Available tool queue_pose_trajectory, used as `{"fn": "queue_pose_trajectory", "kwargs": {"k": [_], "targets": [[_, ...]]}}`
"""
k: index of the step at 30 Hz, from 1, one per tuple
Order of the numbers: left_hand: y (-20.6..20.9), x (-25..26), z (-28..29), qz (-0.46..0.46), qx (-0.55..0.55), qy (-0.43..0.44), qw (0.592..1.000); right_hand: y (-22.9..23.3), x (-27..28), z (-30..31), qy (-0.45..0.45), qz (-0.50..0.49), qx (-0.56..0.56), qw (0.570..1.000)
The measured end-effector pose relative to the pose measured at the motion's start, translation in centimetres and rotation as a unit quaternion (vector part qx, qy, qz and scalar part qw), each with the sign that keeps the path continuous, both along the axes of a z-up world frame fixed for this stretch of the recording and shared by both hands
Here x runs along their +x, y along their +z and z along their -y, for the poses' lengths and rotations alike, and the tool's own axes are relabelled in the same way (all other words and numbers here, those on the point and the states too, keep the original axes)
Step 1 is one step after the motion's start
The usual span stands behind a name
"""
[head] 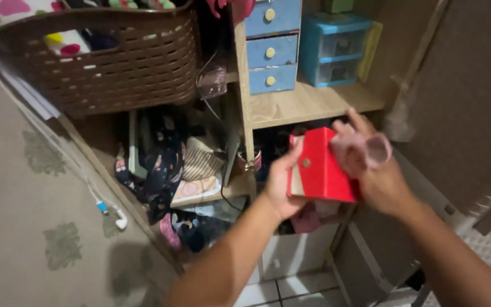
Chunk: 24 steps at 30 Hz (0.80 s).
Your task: Wiping a small red box and a bottle of baby powder with a pink cloth to clean them.
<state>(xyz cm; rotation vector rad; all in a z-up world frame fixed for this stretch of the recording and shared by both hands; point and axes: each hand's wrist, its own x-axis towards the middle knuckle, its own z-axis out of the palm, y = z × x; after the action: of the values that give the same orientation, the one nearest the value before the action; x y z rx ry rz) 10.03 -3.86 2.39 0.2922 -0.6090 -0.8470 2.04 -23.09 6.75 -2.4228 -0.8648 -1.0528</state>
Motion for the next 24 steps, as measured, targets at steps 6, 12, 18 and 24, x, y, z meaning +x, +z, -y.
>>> {"fn": "queue_pose_trajectory", "kwargs": {"k": [6,12,18,24], "targets": [[0.6,-0.7,1.8,-0.076,0.031,0.021,0.996,3.7,-1.8,-3.0,-0.186,-0.246,0.295,0.904],[2.5,-0.6,-0.4,0.033,-0.015,0.004,0.999,3.6,-1.1,-3.7,0.015,0.162,-0.038,0.986],[3.0,-2.0,0.1,-0.012,0.021,0.05,0.998,-0.2,0.6,0.8,-0.02,-0.194,0.441,0.876],[3.1,-1.1,-1.0,0.002,-0.063,-0.072,0.995,2.7,-2.9,-5.3,0.012,0.139,0.001,0.99]]}}
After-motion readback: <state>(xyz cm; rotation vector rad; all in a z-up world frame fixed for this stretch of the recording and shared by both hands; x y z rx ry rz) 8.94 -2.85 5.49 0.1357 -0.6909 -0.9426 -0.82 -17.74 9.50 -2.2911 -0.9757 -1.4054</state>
